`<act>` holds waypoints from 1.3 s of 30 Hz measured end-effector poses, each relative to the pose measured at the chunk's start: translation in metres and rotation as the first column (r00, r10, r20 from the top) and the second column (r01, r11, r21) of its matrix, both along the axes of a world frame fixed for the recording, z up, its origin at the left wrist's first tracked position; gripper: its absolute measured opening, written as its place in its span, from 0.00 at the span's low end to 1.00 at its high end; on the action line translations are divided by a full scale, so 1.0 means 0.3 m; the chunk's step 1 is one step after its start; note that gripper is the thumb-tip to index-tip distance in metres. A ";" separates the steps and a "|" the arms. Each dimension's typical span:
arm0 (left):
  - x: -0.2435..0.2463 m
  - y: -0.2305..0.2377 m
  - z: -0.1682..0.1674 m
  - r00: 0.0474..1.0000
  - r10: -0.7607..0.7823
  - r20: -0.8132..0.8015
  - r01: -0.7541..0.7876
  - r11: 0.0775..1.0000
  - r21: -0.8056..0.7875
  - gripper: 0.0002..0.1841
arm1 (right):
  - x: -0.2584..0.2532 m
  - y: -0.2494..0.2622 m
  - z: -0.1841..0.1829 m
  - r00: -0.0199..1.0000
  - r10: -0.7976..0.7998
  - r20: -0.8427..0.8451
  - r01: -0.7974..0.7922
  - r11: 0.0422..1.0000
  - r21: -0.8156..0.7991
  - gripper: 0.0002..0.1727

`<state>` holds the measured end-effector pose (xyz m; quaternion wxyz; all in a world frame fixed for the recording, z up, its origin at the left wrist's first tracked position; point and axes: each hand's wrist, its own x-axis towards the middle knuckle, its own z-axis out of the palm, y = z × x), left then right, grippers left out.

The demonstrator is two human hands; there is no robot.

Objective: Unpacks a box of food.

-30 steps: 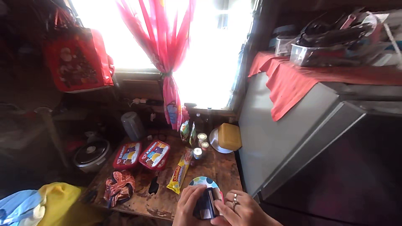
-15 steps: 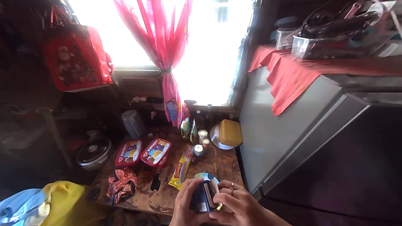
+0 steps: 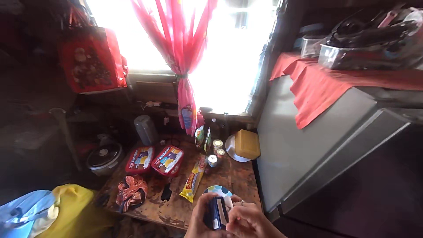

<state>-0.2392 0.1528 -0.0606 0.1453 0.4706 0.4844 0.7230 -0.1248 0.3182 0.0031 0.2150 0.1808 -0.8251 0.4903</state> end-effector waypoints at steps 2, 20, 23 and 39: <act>0.000 0.009 -0.014 0.999 0.047 -0.008 -0.047 0.999 0.011 0.42 | 0.009 -0.042 -0.003 0.977 -0.121 0.175 0.158 0.964 -0.212 0.10; -0.006 -0.008 -0.032 0.985 0.165 0.054 -0.137 0.930 -0.342 0.43 | -0.047 -0.020 -0.165 0.893 0.168 0.418 0.136 0.784 -0.606 0.24; -0.012 -0.015 -0.066 0.975 0.190 0.114 -0.136 0.919 -0.371 0.40 | -0.041 -0.018 -0.231 0.899 0.210 0.385 0.069 0.801 -0.595 0.25; -0.026 -0.108 -0.073 0.870 0.178 0.460 0.110 0.839 -0.532 0.16 | -0.012 -0.048 -0.289 0.985 -0.095 0.145 0.036 0.930 0.366 0.31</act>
